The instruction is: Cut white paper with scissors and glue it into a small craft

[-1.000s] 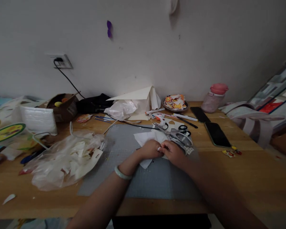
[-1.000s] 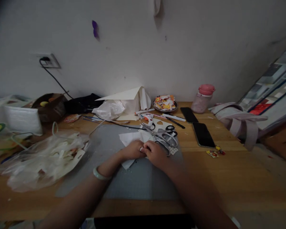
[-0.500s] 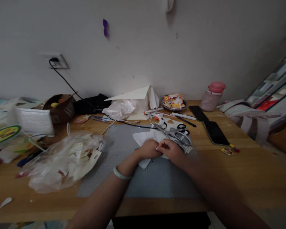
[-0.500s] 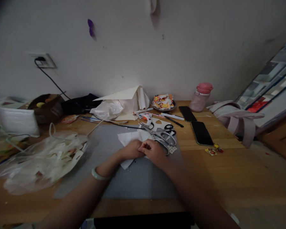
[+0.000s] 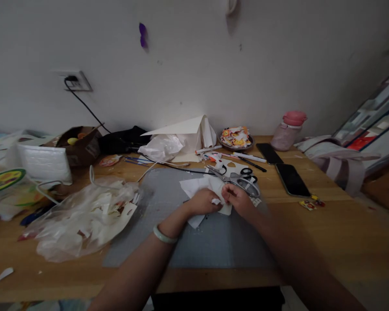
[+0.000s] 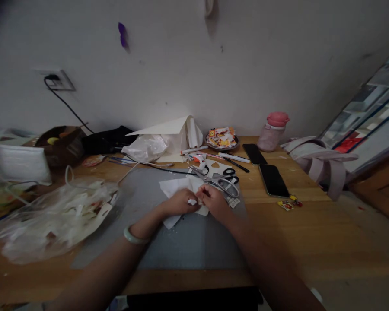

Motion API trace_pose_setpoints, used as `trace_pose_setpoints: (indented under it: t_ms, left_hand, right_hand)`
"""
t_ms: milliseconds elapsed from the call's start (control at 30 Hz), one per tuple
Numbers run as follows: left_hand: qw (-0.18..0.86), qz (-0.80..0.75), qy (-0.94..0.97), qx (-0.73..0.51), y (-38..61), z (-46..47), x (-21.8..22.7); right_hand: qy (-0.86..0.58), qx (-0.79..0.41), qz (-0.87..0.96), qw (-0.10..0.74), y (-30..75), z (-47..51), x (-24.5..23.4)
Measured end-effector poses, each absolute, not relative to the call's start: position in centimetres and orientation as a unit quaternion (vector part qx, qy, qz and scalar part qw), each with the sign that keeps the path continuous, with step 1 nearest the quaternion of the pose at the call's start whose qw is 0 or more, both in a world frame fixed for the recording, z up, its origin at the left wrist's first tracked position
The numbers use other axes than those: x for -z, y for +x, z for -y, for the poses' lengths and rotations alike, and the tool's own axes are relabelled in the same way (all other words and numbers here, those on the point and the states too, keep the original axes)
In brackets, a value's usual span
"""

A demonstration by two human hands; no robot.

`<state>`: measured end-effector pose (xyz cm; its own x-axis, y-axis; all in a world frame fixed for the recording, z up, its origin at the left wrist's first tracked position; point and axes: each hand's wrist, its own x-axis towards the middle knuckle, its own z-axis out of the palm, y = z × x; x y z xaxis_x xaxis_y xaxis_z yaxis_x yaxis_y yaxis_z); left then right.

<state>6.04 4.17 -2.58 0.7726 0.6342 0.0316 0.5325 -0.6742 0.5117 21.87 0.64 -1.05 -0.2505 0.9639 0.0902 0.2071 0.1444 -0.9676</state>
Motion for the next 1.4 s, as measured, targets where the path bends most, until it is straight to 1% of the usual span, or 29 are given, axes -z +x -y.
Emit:
trace_pose_setpoints:
  t_ms: [100,167,267,333,400,467,500,567,633,700,767,933,1033,1100,1167,1233,1300,1400]
  left_hand:
    - [0.213,-0.338,0.912,-0.095,6.1,-4.2,2.8]
    - [0.204,-0.329,0.918,-0.091,6.2,-4.3,2.9]
    - [0.198,-0.317,0.923,-0.088,6.3,-4.3,2.9]
    - [0.201,-0.316,0.923,-0.088,6.2,-4.4,2.9]
    - [0.220,-0.312,0.919,-0.097,6.1,-4.3,2.8]
    - [0.247,-0.309,0.912,-0.111,6.1,-4.3,2.7]
    - [0.255,-0.311,0.908,-0.117,6.0,-4.3,2.7]
    - [0.255,-0.319,0.905,-0.116,6.0,-4.2,2.6]
    - [0.241,-0.332,0.906,-0.109,6.0,-4.2,2.6]
    - [0.225,-0.339,0.908,-0.103,6.1,-4.2,2.7]
    - [0.210,-0.337,0.912,-0.098,6.1,-4.2,2.7]
    - [0.196,-0.324,0.921,-0.091,6.3,-4.3,2.8]
    - [0.205,-0.321,0.919,-0.098,6.3,-4.3,2.8]
    - [0.219,-0.323,0.915,-0.105,6.2,-4.3,2.7]
    - [0.256,-0.319,0.905,-0.115,6.1,-4.2,2.7]
    - [0.296,-0.315,0.893,-0.126,6.0,-4.2,2.6]
    - [0.308,-0.324,0.886,-0.126,6.0,-4.2,2.6]
    - [0.288,-0.346,0.886,-0.110,6.0,-4.2,2.6]
  right_hand:
    - [-0.464,-0.385,0.709,0.367,21.7,-0.3,0.8]
    - [-0.458,-0.359,0.740,0.338,21.5,-0.1,0.7]
    - [-0.462,-0.340,0.752,0.326,21.3,0.0,0.8]
    - [-0.461,-0.369,0.737,0.328,21.3,-0.2,1.0]
    - [-0.452,-0.436,0.700,0.340,21.5,-0.4,1.2]
    - [-0.442,-0.497,0.647,0.372,21.7,-0.7,1.3]
    - [-0.443,-0.508,0.624,0.395,21.9,-0.8,1.3]
    - [-0.461,-0.475,0.612,0.433,22.1,-0.9,1.3]
    - [-0.478,-0.401,0.650,0.433,22.2,-0.8,1.1]
    - [-0.478,-0.335,0.707,0.399,22.1,-0.4,1.0]
    - [-0.463,-0.295,0.755,0.360,22.0,-0.1,0.9]
    - [-0.445,-0.256,0.799,0.313,21.5,0.2,1.0]
    - [-0.456,-0.301,0.774,0.320,21.3,0.0,1.2]
    - [-0.458,-0.378,0.728,0.342,21.3,-0.3,1.4]
    - [-0.452,-0.462,0.665,0.375,21.3,-0.5,1.6]
    - [-0.448,-0.506,0.613,0.409,21.4,-0.7,1.7]
    - [-0.453,-0.501,0.600,0.430,21.5,-0.9,1.7]
    - [-0.465,-0.458,0.637,0.409,21.5,-0.8,1.3]
